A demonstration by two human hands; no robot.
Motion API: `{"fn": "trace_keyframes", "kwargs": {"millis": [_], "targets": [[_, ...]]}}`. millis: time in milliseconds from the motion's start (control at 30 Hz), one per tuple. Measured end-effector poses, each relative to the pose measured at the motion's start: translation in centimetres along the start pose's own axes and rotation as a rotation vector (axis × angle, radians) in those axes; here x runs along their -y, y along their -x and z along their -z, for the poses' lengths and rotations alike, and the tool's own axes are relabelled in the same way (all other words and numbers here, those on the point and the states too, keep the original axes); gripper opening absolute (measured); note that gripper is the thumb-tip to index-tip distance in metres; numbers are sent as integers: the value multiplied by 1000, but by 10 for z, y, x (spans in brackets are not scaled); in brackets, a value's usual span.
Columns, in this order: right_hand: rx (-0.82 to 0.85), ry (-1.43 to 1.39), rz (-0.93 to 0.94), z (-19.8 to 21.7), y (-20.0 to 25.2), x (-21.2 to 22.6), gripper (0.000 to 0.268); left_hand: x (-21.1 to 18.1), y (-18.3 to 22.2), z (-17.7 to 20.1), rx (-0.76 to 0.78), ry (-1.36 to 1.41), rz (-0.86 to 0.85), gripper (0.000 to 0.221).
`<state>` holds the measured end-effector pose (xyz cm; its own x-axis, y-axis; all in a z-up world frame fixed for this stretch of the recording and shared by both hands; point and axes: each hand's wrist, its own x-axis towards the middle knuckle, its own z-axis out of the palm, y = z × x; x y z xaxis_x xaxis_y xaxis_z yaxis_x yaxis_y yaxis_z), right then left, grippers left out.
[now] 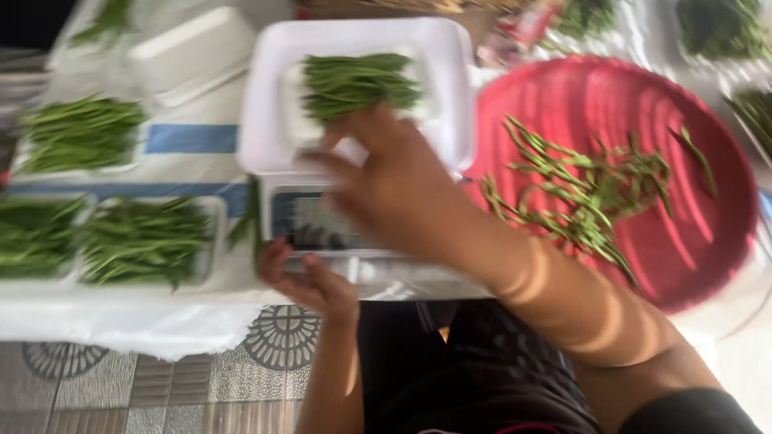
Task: Sorting and weighing green beans on a digital scale for packaging
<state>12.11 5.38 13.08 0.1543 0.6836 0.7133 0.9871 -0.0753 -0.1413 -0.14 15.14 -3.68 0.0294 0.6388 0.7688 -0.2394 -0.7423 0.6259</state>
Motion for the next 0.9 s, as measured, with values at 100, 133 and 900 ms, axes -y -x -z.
{"fn": "trace_keyframes", "kwargs": {"millis": [100, 133, 900], "targets": [[231, -99, -118, 42, 37, 39, 36, -7, 0, -4, -37, 125, 118, 33], [282, -168, -118, 47, 55, 36, 36, -13, -4, -5, -25, 53, 82, 29], [593, 479, -535, 96, 217, -218, 17, -57, 23, -5, 85, 2, -262, 24]]}}
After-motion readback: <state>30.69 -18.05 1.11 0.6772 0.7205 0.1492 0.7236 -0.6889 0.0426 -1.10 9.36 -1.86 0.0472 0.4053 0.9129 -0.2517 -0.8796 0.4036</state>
